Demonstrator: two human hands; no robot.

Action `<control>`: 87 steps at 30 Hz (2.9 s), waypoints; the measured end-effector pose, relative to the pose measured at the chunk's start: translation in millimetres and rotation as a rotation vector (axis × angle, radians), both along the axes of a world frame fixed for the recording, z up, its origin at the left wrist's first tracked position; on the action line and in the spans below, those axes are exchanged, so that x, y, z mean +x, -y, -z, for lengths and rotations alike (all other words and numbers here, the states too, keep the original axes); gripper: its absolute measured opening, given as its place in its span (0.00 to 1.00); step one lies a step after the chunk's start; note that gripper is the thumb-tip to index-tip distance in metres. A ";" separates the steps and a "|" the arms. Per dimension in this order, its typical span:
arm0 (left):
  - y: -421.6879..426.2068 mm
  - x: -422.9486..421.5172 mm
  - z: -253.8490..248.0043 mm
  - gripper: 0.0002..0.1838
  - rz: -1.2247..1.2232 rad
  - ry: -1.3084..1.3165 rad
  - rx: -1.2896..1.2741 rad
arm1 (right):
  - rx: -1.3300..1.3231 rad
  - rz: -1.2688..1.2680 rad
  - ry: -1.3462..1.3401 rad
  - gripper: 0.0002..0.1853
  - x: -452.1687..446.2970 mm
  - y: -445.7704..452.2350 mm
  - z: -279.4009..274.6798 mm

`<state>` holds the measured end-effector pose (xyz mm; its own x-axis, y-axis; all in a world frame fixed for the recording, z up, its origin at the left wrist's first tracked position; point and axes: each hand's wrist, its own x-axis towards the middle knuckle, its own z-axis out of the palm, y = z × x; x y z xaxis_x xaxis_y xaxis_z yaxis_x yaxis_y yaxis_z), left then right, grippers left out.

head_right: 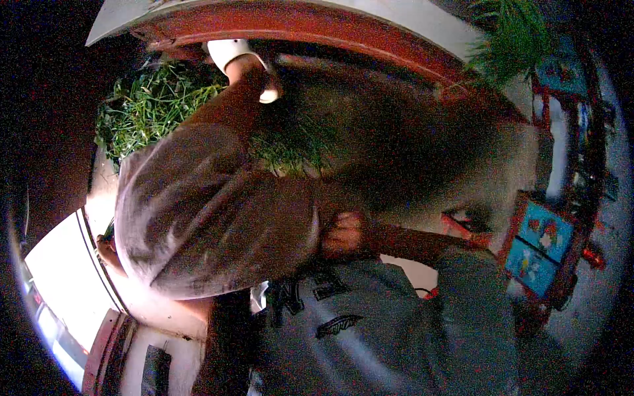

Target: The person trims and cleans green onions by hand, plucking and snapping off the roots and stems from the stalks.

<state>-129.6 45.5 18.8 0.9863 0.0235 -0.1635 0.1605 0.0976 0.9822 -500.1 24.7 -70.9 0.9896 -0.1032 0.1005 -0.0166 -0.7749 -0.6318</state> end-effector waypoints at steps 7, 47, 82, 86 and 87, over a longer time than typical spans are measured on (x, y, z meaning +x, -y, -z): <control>-8.6 14.0 5.4 0.09 0.014 -0.024 -0.017 | 0.313 0.943 0.374 0.02 0.1 68.4 -26.4; -46.7 56.6 40.3 0.08 -0.004 -0.077 -0.314 | 0.805 0.748 -0.138 0.21 87.7 87.2 -35.9; 16.8 67.5 -11.5 0.06 0.877 0.152 -0.367 | 1.058 0.130 -0.327 0.10 353.4 111.1 -140.7; 3.6 71.0 -6.6 0.10 0.765 0.112 -0.336 | 1.198 0.202 -0.374 0.08 361.2 106.6 -147.8; 0.1 72.5 -9.5 0.10 0.768 0.007 -0.379 | 1.251 0.208 -0.357 0.07 363.0 105.5 -147.8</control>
<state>-57.1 45.4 28.3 0.7075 -0.7064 -0.0190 0.3101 0.2862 0.9066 -137.1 -80.8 76.9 0.8961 -0.0881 -0.4350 -0.3777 0.3632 -0.8517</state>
